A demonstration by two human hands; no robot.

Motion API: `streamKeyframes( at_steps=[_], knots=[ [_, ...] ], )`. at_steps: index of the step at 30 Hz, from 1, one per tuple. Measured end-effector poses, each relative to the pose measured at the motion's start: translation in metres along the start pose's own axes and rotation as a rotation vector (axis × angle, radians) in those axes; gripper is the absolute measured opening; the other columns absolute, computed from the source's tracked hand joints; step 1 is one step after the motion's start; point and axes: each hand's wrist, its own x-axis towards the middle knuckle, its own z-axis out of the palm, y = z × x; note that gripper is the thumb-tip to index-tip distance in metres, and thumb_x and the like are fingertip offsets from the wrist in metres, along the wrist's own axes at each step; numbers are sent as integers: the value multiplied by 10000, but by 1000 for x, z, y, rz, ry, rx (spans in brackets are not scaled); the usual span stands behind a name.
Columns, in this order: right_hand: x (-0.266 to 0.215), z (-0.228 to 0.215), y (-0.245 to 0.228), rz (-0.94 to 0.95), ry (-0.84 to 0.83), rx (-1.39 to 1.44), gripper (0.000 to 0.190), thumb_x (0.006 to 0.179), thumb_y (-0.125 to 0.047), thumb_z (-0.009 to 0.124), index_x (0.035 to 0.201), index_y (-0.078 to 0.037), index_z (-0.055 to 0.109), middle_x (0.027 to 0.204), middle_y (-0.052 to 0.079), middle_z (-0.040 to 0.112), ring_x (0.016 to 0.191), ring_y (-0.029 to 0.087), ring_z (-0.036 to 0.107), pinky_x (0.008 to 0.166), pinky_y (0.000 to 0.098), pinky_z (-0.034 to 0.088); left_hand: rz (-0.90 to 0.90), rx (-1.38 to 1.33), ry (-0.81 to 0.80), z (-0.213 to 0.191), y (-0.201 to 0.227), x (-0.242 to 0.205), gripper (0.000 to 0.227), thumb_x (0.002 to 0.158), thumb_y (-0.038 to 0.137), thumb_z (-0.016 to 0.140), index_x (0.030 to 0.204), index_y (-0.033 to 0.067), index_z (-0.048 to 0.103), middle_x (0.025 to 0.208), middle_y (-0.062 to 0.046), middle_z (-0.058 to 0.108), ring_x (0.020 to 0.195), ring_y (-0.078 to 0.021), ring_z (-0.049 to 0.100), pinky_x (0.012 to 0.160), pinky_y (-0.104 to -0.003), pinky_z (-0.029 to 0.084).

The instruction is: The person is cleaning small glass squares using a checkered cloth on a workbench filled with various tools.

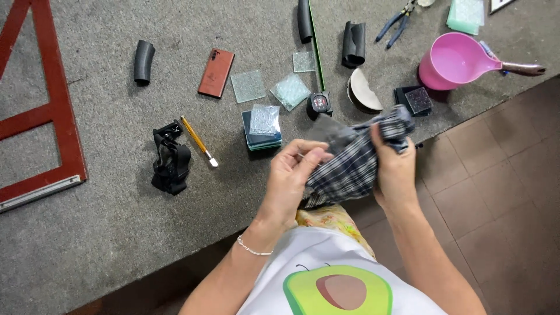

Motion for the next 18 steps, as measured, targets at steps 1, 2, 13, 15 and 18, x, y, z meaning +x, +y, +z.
streamKeyframes(
  at_steps=[1,2,13,15,18],
  knots=[
    [0,2,-10,13,33,36,188,1054,-169,843,923,-110,722,794,-13,700,712,93,718,725,266,631,-46,-90,22,-6,-6,2,163,1051,137,764,1165,23,784,991,-147,846,908,-140,795,806,-261,679],
    [1,6,-20,27,65,72,204,1073,-203,831,931,-117,714,795,-17,693,699,92,719,713,257,641,-93,-180,45,-13,-11,5,160,1065,138,737,1184,34,757,1029,-182,855,941,-219,844,821,-289,704],
    [12,-29,51,-55,-437,-261,172,935,-81,902,1056,-80,780,904,53,783,868,126,700,878,344,577,66,359,-105,-25,-7,13,131,1058,151,748,1057,21,764,950,-149,790,889,-178,784,725,-315,674],
    [13,-31,44,-105,-503,-302,147,941,-83,893,1009,-77,763,853,58,753,835,126,679,858,338,567,127,508,-103,-25,-3,12,188,1064,213,749,991,46,797,928,-148,758,834,-235,817,697,-344,691],
    [13,-32,42,-91,-375,-310,176,881,-71,960,940,-60,794,812,50,771,820,93,644,825,346,597,15,292,-126,-10,2,9,208,1070,212,749,997,30,818,841,-73,762,805,-133,765,754,-306,719]
  ],
)
